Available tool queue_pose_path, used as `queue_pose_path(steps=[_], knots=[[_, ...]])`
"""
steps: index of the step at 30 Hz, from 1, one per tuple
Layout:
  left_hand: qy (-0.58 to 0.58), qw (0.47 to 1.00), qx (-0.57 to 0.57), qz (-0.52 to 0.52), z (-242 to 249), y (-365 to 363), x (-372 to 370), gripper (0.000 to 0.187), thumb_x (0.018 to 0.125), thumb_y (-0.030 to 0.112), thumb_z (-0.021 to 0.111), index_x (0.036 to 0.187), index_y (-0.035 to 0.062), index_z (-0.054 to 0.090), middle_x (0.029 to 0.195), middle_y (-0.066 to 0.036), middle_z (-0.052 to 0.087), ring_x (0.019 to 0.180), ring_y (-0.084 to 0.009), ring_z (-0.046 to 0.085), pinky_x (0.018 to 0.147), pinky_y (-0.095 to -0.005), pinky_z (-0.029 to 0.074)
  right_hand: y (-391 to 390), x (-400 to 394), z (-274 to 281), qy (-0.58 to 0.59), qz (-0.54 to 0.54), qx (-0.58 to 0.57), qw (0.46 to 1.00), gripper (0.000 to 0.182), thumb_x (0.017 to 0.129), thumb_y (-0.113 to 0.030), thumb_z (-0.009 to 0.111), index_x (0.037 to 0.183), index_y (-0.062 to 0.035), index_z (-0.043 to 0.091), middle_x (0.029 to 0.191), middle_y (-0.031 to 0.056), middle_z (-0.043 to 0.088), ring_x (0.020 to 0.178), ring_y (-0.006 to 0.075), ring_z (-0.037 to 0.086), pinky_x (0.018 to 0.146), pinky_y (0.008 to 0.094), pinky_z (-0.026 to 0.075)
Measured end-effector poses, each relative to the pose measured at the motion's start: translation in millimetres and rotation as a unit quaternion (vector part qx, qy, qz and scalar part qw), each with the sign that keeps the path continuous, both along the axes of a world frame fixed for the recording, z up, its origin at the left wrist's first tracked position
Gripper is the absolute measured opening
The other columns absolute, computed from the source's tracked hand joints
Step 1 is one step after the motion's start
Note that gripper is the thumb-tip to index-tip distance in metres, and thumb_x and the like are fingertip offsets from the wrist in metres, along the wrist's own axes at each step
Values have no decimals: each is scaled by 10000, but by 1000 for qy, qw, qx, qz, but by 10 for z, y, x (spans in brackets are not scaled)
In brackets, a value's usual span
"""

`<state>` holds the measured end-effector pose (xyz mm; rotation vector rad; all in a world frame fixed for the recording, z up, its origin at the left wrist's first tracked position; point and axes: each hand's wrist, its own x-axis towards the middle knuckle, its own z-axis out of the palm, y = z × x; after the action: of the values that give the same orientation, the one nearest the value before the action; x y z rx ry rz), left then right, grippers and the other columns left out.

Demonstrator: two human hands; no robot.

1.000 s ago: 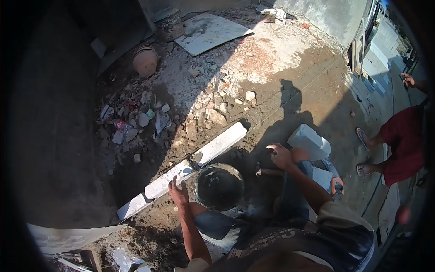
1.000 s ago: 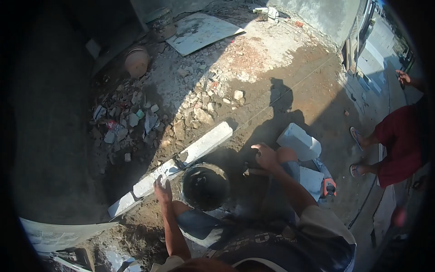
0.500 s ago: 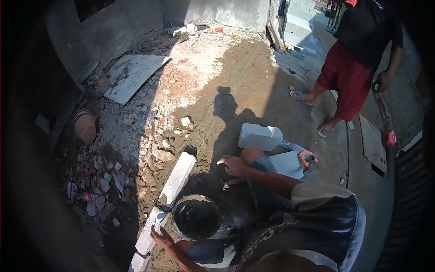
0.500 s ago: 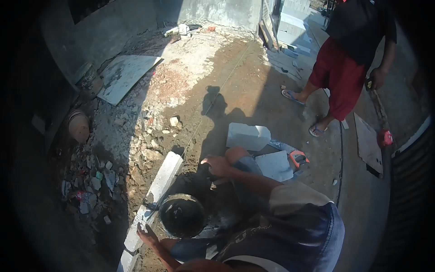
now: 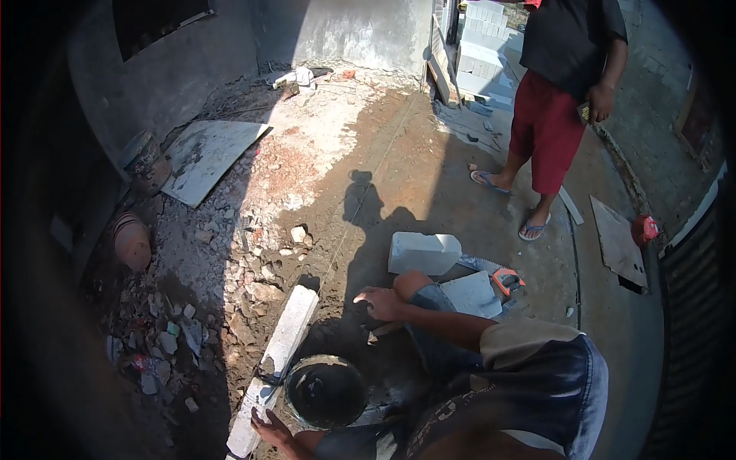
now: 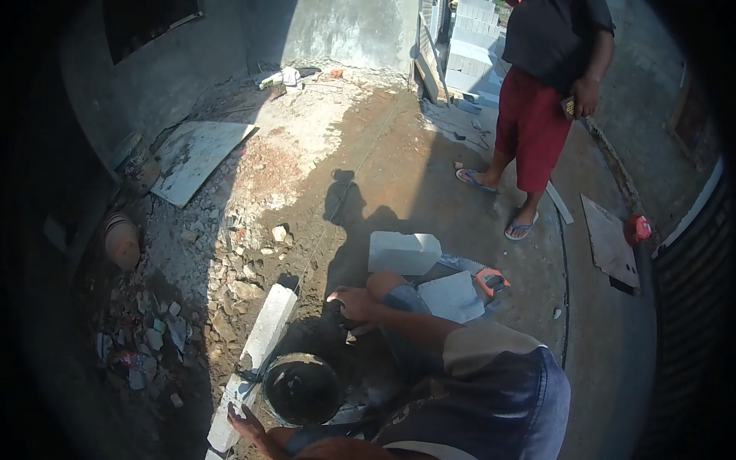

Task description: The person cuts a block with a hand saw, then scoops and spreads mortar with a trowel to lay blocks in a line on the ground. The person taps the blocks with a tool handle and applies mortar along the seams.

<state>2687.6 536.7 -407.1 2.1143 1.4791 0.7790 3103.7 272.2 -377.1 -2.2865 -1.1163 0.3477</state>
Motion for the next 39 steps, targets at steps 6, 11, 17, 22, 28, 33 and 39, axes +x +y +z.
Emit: queue_pose_path(steps=[6,11,17,22,28,33,39], knots=[[17,1000,-14,6,84,-19,22,448,921,143,658,1314,-45,558,1226,-261,600,1195,-416,534,1023,-475,419,4,1,25,1,5,-4,1000,431,824,-114,583,1247,-176,632,1331,77,589,1180,321,600,953,445,516],[15,1000,5,-5,-27,25,-35,445,926,151,657,1314,-43,560,1225,-254,604,1192,-411,540,1024,-470,421,-1,-14,28,-9,1,4,1000,431,812,-90,577,1233,-163,632,1328,87,592,1185,309,599,949,433,518],[7,999,29,-14,-166,77,-83,444,914,130,663,1313,-37,561,1216,-258,594,1165,-420,548,1004,-478,429,14,-2,9,-1,-3,2,1000,413,821,-93,575,1221,-174,636,1320,80,597,1174,309,606,948,439,519],[21,1000,16,-14,-12,26,-27,446,926,127,643,1328,-42,547,1220,-270,596,1161,-422,551,1005,-477,429,14,0,21,2,-4,0,1000,407,824,-93,574,1215,-181,640,1312,74,604,1169,305,609,950,439,519],[21,1000,14,-10,-58,51,-35,447,927,125,649,1329,-41,545,1221,-264,597,1157,-417,551,996,-476,433,18,-1,8,-10,-5,7,1000,411,819,-94,570,1214,-183,640,1306,70,607,1156,306,617,932,440,529],[10,1000,26,-14,-140,81,-59,445,913,135,663,1321,-12,562,1217,-258,576,1158,-434,545,983,-488,438,16,-3,20,-10,-2,7,1000,409,816,-94,570,1209,-182,639,1298,73,609,1144,308,622,916,442,535],[15,1000,6,-7,-145,89,-70,457,908,151,674,1329,12,563,1232,-252,563,1170,-438,542,988,-504,436,20,-4,41,0,-4,-8,1000,417,816,-97,573,1219,-183,635,1316,85,599,1162,312,614,930,445,527]])
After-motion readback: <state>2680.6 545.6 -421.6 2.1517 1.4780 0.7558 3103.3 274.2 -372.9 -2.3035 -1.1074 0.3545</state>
